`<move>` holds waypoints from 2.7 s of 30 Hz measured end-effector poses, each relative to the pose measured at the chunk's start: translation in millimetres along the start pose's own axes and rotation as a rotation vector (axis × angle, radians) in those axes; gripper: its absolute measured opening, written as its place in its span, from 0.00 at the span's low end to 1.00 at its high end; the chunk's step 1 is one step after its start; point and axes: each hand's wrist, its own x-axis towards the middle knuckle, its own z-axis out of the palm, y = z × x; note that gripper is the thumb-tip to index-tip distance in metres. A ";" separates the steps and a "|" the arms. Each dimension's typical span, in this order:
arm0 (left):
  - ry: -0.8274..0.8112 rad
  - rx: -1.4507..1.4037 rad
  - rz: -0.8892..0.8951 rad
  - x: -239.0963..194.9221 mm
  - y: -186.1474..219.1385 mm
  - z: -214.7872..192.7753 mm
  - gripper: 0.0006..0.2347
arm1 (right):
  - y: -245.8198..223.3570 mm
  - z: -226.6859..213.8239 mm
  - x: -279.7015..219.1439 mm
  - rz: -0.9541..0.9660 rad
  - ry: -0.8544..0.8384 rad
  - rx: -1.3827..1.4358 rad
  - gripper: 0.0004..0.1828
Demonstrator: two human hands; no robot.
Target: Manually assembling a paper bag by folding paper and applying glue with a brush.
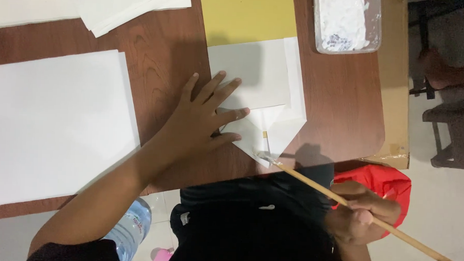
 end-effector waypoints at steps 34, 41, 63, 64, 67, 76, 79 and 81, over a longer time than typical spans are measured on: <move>0.076 -0.117 0.076 -0.9 -16.6 -10.2 0.17 | 61.6 13.7 167.6 -0.204 0.209 -0.298 0.19; -0.102 -0.036 -0.024 1.2 -15.3 -7.3 0.20 | 52.7 42.2 180.0 -0.138 0.282 -0.373 0.19; -0.065 -0.044 0.002 -0.5 -10.8 -8.8 0.19 | 38.6 8.5 165.2 -0.191 0.096 -0.734 0.18; -0.130 -0.097 -0.024 -0.6 -10.4 -11.7 0.20 | 24.7 17.0 161.3 -0.233 0.086 -0.839 0.19; -0.235 -0.139 -0.074 1.4 -5.8 -23.0 0.22 | 18.2 14.3 159.2 -0.288 0.080 -0.953 0.16; -0.239 -0.123 -0.009 -0.8 9.8 -39.0 0.21 | 26.7 -19.9 160.0 -0.392 0.176 -0.783 0.16; -0.127 -0.169 0.101 -4.0 10.3 -30.4 0.20 | 25.1 -26.2 148.6 -0.303 0.228 -0.525 0.15; -0.087 -0.213 0.143 0.4 3.0 -12.9 0.19 | -2.6 -13.9 132.1 -0.246 0.271 -0.380 0.13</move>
